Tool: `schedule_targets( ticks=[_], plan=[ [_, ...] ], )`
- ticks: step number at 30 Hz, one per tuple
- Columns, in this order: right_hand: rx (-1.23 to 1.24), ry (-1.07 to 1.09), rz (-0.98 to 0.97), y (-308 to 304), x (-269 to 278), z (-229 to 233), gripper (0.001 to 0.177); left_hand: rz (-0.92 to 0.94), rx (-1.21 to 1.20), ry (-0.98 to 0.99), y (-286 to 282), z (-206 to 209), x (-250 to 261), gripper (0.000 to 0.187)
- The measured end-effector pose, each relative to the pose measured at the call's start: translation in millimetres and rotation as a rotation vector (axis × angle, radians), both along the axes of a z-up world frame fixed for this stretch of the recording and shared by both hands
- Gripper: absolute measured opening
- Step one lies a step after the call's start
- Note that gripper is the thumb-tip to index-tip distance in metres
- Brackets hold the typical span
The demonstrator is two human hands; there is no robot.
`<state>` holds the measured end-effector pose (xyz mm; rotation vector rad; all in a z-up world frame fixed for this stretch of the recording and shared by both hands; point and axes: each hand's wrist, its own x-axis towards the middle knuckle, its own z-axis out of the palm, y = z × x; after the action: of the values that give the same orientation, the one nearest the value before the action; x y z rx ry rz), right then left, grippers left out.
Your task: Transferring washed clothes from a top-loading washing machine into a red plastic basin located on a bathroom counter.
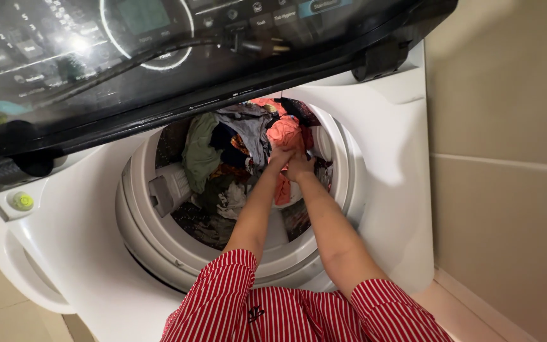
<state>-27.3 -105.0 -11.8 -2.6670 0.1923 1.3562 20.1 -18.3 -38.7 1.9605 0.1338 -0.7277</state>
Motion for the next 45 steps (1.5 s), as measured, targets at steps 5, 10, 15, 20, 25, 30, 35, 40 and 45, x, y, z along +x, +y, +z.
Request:
schedule_targets(
  ticks=[5,10,15,20,25,30,35,40,45],
  plan=[
    [0.009,-0.021,-0.019,1,2,2,0.093,0.18,-0.142,0.061,-9,-2,7,0.055],
    [-0.025,-0.046,-0.005,0,-1,-7,0.092,0.165,0.03,0.169,0,12,5,0.042],
    [-0.089,0.01,0.017,2,7,17,0.075,0.306,0.217,0.042,11,24,2,0.033],
    [-0.107,-0.062,0.019,-4,2,-16,0.084,-0.34,0.436,0.165,17,25,12,0.055],
    [-0.053,-0.071,0.063,2,7,33,0.104,-0.703,0.439,-0.224,37,10,-10,0.047],
    [-0.014,-0.183,0.169,-11,4,-3,0.108,0.17,-0.301,-0.133,66,80,-20,0.037],
    [0.11,-0.102,0.045,-18,9,87,0.115,0.239,-0.456,0.237,81,268,-29,0.013],
    [0.167,-0.284,0.203,-12,13,118,0.107,0.222,-0.645,0.328,111,233,-78,0.016],
    [0.302,-0.481,0.383,-2,-3,98,0.073,0.132,-0.894,0.191,124,297,-114,0.02]
  ],
)
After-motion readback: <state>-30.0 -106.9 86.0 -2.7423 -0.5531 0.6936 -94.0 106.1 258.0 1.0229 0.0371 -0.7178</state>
